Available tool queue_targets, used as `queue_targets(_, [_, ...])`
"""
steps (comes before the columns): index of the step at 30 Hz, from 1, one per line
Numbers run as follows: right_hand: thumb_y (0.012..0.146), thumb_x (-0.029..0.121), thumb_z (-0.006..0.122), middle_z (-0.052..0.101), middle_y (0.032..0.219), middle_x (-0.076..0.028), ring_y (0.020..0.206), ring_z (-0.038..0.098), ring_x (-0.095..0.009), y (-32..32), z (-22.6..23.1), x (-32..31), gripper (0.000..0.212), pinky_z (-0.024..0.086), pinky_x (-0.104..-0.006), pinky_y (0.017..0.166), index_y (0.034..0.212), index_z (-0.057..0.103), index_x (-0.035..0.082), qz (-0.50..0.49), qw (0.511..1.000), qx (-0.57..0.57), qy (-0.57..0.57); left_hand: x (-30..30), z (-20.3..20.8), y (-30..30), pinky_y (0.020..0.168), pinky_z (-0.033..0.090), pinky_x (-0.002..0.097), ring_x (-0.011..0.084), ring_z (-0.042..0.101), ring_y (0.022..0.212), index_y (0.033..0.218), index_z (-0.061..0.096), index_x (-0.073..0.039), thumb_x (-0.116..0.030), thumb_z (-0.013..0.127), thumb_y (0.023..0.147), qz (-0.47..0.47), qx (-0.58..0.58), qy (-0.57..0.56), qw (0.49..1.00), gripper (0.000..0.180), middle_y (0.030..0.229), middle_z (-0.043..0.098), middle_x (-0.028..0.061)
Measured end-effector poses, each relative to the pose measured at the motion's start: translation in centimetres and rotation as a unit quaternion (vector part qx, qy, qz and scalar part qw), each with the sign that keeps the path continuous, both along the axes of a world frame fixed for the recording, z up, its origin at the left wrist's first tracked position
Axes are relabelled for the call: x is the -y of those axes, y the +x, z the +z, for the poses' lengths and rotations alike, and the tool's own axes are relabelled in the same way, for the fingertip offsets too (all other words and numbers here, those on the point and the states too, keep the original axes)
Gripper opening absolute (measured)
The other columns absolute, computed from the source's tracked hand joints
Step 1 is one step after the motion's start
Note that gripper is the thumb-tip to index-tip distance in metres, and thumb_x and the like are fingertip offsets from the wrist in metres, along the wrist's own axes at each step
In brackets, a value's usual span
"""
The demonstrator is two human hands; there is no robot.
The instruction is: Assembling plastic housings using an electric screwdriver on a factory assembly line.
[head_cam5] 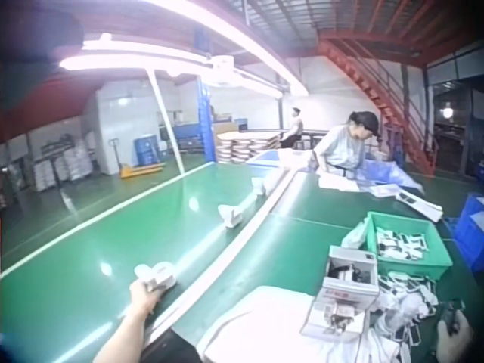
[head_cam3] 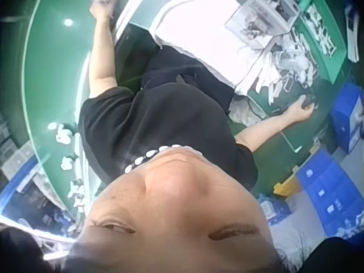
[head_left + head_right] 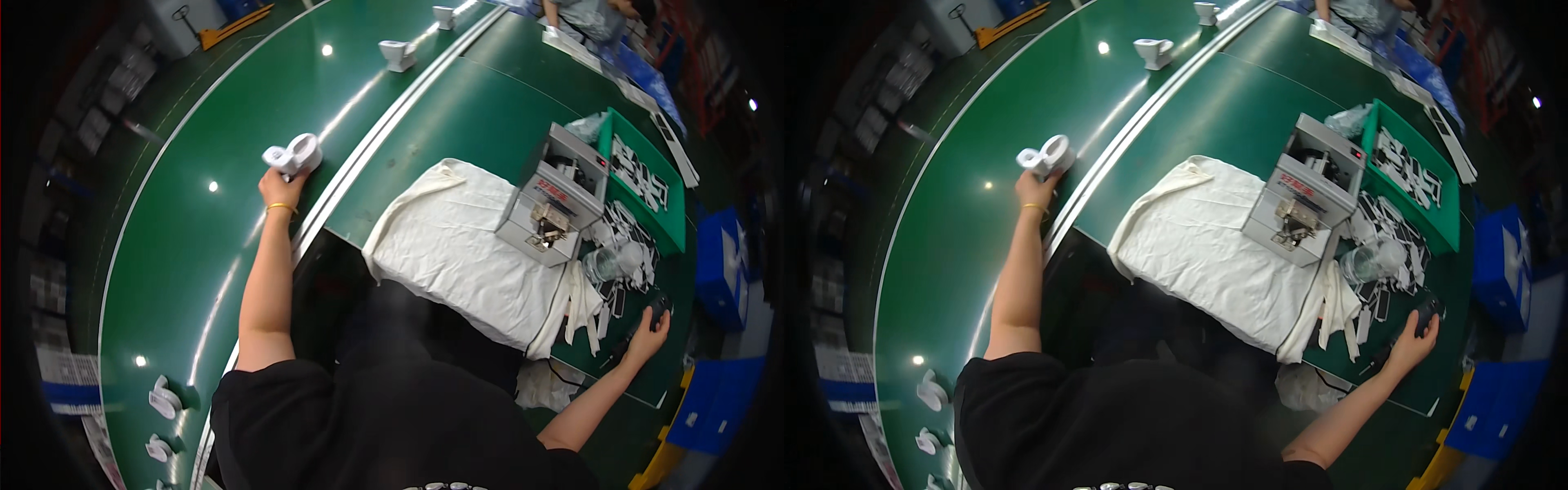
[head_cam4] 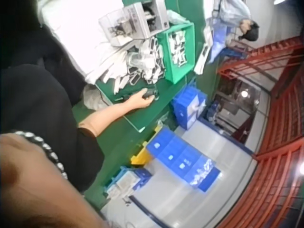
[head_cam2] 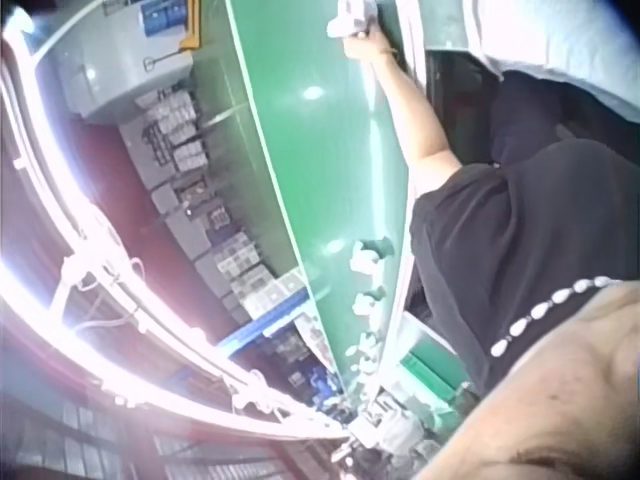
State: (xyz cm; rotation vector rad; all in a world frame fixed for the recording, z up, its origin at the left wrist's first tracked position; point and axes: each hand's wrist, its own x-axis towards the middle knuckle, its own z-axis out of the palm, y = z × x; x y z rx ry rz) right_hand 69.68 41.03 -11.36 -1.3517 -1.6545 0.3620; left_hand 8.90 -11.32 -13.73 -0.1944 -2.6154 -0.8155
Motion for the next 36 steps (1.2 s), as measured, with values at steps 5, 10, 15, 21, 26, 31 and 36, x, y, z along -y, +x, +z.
queue_targets(5, [0.094, 0.012, 0.065, 0.060, 0.126, -0.012, 0.112, 0.057, -0.017, -9.2, 3.9, 8.8, 0.040, 0.044, -0.0279, 0.094, 0.132, 0.055, 0.001, 0.222, 0.969, -0.095, -0.045, 1.7, 0.0, 0.5, 0.094, 0.047, 0.0423, 0.0355, 0.062, 0.106, 0.108, 0.067, -0.003, -0.051, 0.082, 0.066, 0.006, 0.048, -0.024, 0.999, 0.065, 0.114, 0.066, 0.0186])
queue_targets(10, [0.092, -0.001, 0.062, 0.063, 0.115, -0.010, 0.100, 0.057, -0.014, -15.5, 5.4, 17.6, 0.031, 0.045, -0.0270, 0.089, 0.122, 0.059, -0.005, 0.461, 0.887, -0.030, 0.010, 17.8, 1.7, 3.7, 0.104, 0.042, 0.0456, 0.0372, 0.054, 0.122, 0.132, 0.054, -0.001, -0.067, 0.075, 0.068, 0.184, 0.056, -0.133, 0.972, 0.094, 0.131, 0.057, 0.0212])
queue_targets(15, [0.088, -0.006, 0.064, 0.065, 0.098, -0.008, 0.088, 0.059, -0.013, -16.5, 6.3, 21.0, 0.027, 0.045, -0.0251, 0.084, 0.114, 0.063, -0.005, 0.554, 0.823, -0.092, -0.083, 42.1, 5.8, 16.9, 0.101, 0.044, 0.0518, 0.0324, 0.053, 0.126, 0.136, 0.054, -0.020, -0.069, 0.065, 0.074, 0.470, 0.357, -0.277, 0.758, 0.079, 0.137, 0.056, 0.0123])
queue_targets(21, [0.085, -0.006, 0.066, 0.066, 0.091, -0.006, 0.083, 0.059, -0.012, -17.3, 5.7, 21.0, 0.026, 0.046, -0.0246, 0.079, 0.111, 0.065, -0.004, 0.561, 0.812, -0.089, -0.135, 54.0, 1.9, 28.4, 0.104, 0.037, 0.0470, 0.0298, 0.049, 0.126, 0.137, 0.046, -0.038, -0.048, 0.078, 0.067, 0.716, 0.163, -0.011, 0.678, 0.077, 0.141, 0.051, 0.0095])
queue_targets(26, [0.081, -0.003, 0.071, 0.067, 0.084, -0.007, 0.075, 0.061, -0.012, -18.7, 7.2, 23.0, 0.023, 0.048, -0.0241, 0.070, 0.104, 0.068, -0.002, 0.599, 0.789, -0.064, -0.120, 49.5, 0.4, 22.9, 0.096, 0.044, 0.0411, 0.0278, 0.058, 0.109, 0.129, 0.056, -0.029, -0.039, 0.077, 0.073, 0.585, 0.186, -0.110, 0.781, 0.060, 0.120, 0.063, 0.0111])
queue_targets(31, [0.079, -0.002, 0.073, 0.067, 0.085, -0.009, 0.074, 0.063, -0.017, -17.8, 6.8, 23.5, 0.027, 0.049, -0.0260, 0.068, 0.105, 0.067, 0.000, 0.595, 0.792, -0.079, -0.114, 27.4, 6.0, 8.4, 0.078, 0.053, 0.0342, 0.0226, 0.059, 0.100, 0.122, 0.056, -0.001, -0.022, 0.067, 0.086, 0.052, 0.052, 0.379, 0.922, 0.043, 0.114, 0.059, 0.0126])
queue_targets(36, [0.075, 0.006, 0.080, 0.067, 0.099, -0.011, 0.086, 0.065, -0.024, -17.3, 7.1, 24.4, 0.042, 0.053, -0.0313, 0.076, 0.113, 0.064, 0.001, 0.576, 0.814, -0.079, -0.007, -1.7, 12.1, 16.8, 0.088, 0.054, 0.0414, 0.0292, 0.062, 0.104, 0.124, 0.050, 0.003, -0.022, 0.054, 0.093, -0.308, 0.205, 0.421, 0.828, 0.039, 0.117, 0.058, 0.0181])
